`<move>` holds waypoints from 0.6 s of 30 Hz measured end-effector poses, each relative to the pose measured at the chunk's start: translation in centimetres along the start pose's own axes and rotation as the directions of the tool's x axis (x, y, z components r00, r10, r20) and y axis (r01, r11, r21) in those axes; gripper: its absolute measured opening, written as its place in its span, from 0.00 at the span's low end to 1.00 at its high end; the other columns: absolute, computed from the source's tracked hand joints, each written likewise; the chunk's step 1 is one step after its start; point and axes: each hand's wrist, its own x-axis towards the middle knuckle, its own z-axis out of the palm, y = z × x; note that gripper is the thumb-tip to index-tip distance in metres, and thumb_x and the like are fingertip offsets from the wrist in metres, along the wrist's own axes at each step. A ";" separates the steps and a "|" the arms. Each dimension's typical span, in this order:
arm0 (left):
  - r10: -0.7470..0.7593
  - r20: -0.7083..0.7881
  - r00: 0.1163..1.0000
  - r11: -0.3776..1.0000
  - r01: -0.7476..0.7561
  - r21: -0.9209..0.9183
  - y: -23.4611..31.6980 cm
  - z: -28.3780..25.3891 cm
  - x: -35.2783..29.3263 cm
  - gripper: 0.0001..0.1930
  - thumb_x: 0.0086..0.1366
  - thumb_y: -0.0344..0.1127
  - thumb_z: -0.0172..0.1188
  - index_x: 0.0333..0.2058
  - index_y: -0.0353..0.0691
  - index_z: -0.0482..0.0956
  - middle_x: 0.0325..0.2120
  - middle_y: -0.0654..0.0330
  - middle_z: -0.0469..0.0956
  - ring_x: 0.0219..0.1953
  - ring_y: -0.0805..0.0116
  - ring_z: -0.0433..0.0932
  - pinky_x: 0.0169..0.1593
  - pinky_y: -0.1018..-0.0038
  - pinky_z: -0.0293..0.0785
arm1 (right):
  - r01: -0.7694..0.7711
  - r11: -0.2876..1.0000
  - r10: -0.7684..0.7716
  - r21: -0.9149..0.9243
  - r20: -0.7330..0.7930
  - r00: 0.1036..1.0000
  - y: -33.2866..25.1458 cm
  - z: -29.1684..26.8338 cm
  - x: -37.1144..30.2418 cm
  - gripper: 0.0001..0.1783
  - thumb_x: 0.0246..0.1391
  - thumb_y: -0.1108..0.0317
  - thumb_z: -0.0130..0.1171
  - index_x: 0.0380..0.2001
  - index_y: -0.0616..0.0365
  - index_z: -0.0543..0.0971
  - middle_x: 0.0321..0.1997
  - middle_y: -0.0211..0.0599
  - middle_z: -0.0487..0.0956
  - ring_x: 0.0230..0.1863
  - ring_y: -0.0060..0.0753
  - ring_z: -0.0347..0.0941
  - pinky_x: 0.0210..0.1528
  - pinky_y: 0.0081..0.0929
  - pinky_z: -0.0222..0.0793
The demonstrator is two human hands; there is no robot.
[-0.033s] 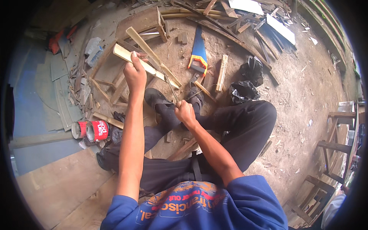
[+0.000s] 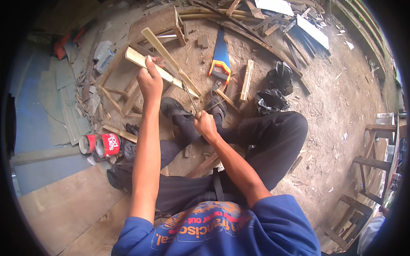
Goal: The person sits on the floor and uses a metal file to shape a thin wooden stick. They repeatedly file the edges and ends of the stick, occasionally rotating it to work on different sides. The person also picks up and discards small wood shavings during the process.
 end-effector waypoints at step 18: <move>0.250 -0.103 0.963 0.966 -0.239 0.101 -1.7 2.4 -0.2 0.12 0.73 0.30 0.45 0.42 0.24 0.72 0.40 0.41 0.71 0.43 0.44 0.72 0.47 0.55 0.69 | 0.085 0.996 -0.085 0.019 0.000 0.996 -2.0 -1.4 0.8 0.13 0.51 0.65 0.58 0.30 0.68 0.77 0.33 0.62 0.78 0.41 0.67 0.76 0.45 0.51 0.72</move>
